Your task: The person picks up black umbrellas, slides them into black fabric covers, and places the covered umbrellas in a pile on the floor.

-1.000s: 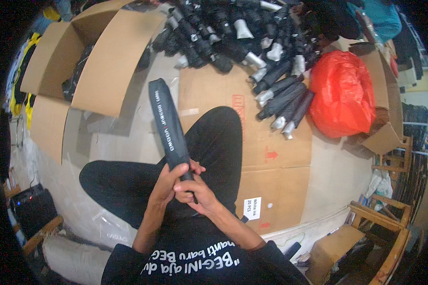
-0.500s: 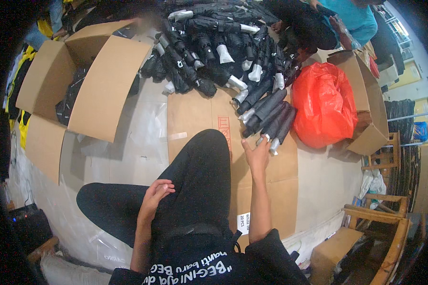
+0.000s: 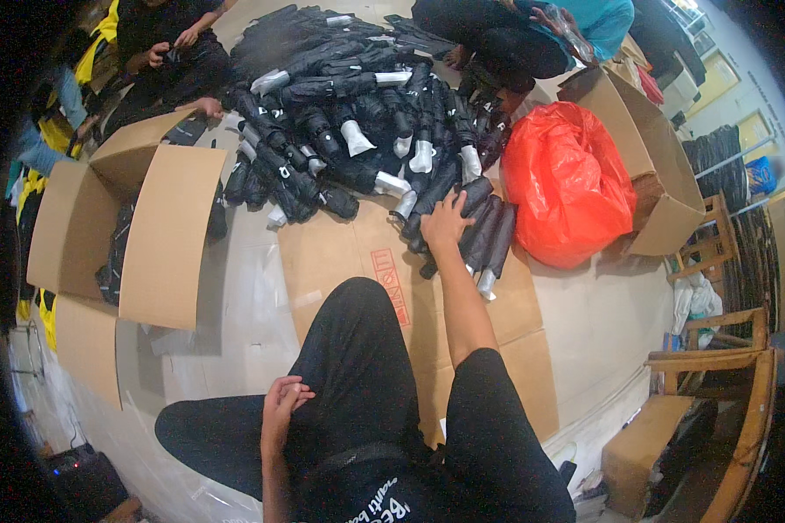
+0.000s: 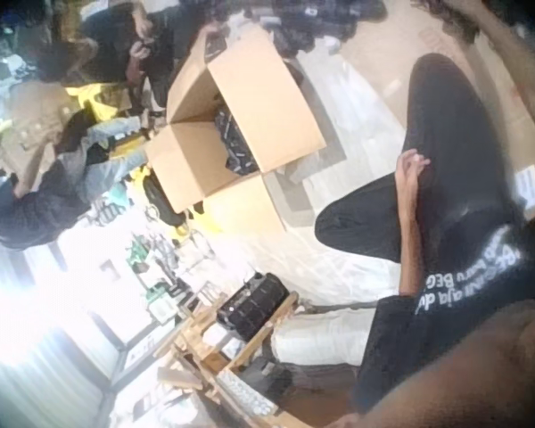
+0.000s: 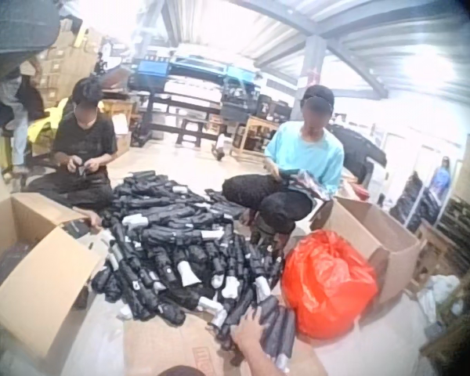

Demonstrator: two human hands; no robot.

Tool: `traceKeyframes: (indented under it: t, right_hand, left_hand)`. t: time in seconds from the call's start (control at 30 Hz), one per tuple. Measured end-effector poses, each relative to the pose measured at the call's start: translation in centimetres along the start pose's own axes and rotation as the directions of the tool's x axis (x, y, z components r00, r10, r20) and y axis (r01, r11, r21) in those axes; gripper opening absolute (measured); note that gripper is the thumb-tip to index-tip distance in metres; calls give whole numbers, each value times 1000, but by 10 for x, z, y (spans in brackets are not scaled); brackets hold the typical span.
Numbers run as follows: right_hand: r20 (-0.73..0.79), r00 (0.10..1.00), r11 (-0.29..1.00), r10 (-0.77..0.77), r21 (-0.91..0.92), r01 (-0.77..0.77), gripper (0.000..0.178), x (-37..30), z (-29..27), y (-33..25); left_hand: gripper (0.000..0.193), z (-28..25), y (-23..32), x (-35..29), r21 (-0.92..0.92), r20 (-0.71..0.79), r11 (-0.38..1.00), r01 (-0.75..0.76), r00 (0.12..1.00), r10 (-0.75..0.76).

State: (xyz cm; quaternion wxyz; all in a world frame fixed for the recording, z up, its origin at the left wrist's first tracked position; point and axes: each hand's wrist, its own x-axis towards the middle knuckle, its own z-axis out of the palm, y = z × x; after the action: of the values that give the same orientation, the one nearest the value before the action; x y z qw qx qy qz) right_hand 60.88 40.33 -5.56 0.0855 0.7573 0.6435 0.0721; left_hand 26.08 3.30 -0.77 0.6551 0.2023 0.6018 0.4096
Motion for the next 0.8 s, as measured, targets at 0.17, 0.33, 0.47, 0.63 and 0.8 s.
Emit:
traceKeyframes:
  t: [0.17,0.33,0.47,0.63,0.8]
  right_hand:
    - [-130,984,991,-120,47,127,57,-49,17,28]
    - [-70,995,998,-66,-26,64,43,-58,30,66]
    - [-222,975,993,33,120,-7,47,-30,10,35]
    - [-236,965,970,-119,181,163,55,-3,24,-12]
    - [-158,981,994,-111,4,113,51,-6,38,6]
  left_hand:
    - [30,-1,3,-2,-18,-37,1000,-2,999,1]
    - [29,-1,2,1,-5,-16,1000,-5,1000,5]
    - [29,3,2,2,34,-20,999,-1,1000,2]
    - [29,2,3,5,39,-33,999,23,999,-22]
    - [29,-3,-4,2,-37,-44,999,-6,999,5]
